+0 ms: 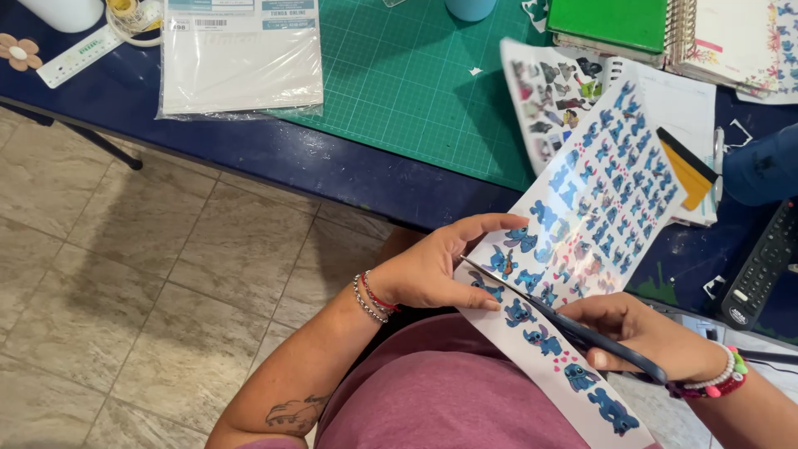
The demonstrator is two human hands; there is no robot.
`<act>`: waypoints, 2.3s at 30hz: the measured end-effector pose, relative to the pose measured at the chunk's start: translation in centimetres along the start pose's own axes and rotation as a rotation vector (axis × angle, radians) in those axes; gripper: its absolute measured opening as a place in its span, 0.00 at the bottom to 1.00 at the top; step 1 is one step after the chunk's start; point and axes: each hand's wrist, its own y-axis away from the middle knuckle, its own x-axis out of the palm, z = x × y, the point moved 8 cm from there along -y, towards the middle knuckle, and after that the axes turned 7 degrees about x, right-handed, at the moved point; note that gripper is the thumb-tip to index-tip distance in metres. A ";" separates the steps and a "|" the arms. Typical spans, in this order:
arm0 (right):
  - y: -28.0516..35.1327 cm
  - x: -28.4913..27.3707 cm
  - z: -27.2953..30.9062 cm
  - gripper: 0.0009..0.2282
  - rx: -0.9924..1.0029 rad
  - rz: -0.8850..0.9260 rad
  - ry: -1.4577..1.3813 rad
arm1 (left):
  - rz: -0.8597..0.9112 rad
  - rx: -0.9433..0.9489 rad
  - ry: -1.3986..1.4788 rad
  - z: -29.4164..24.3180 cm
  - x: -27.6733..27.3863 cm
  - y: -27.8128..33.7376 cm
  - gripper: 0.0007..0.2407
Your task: Cutting out stickers from a printed sheet using scissors
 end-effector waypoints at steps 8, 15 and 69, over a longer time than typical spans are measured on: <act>0.0 -0.2 0.8 0.31 -0.093 0.037 0.014 | -0.063 -0.048 0.094 1.7 -1.2 -0.1 0.38; 1.9 -0.8 -0.1 0.33 -0.013 -0.208 0.167 | -0.117 -0.154 -0.054 2.9 -2.7 0.2 0.37; 3.5 -2.0 1.2 0.51 0.118 0.021 0.408 | -0.667 0.198 -0.184 -6.7 -8.6 9.6 0.19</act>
